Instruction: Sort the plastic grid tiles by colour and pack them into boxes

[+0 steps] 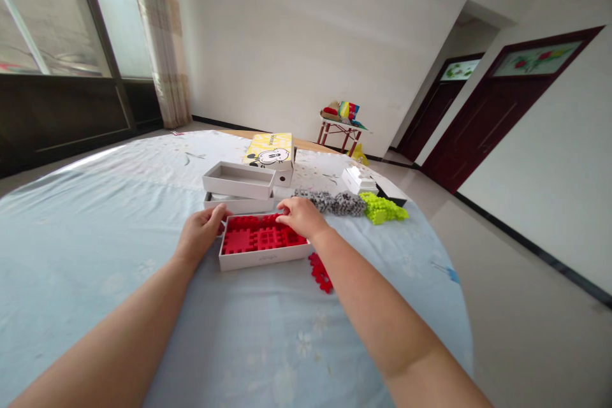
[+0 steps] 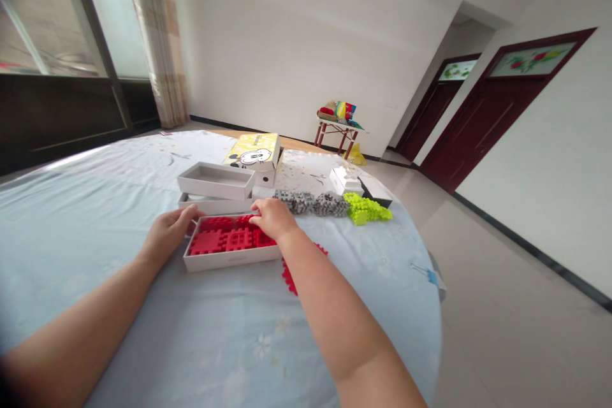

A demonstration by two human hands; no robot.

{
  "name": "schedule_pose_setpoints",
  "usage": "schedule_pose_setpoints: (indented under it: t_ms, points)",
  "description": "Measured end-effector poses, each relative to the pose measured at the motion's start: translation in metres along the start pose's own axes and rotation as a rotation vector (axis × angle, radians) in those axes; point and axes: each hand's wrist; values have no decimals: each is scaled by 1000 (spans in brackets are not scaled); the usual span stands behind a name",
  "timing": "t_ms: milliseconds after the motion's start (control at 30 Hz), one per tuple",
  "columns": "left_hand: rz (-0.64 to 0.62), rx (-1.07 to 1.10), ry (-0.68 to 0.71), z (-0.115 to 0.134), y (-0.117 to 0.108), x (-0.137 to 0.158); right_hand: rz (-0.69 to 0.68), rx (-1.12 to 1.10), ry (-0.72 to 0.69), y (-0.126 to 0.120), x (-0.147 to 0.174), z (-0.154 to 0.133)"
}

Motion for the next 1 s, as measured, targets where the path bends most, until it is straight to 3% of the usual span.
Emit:
schedule_pose_setpoints:
  t_ms: [167,367,600,800,900,1000]
  points:
    - [2,-11,-10,-3,-1,-1,23,-169,-10,-11,6,10]
    - [-27,-12,-15,-6,-1,-2,103,-272,87,-45,39,42]
    - [-6,-25,-46,-6,0,-3,-291,-134,128,-61,82,65]
    - [-1,-29,-54,-7,-1,-3,-466,77,20,-48,89,67]
    - [-2,-30,-51,-9,-1,-3,-464,33,37,-48,89,70]
    - [7,-30,-46,-11,-1,-3,-545,-191,109,-57,90,69]
Point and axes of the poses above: each hand's wrist, its own x-axis away from the middle knuckle, its own y-axis out of the palm, z = x × y, and after that the axes turned 9 degrees about y, right-handed
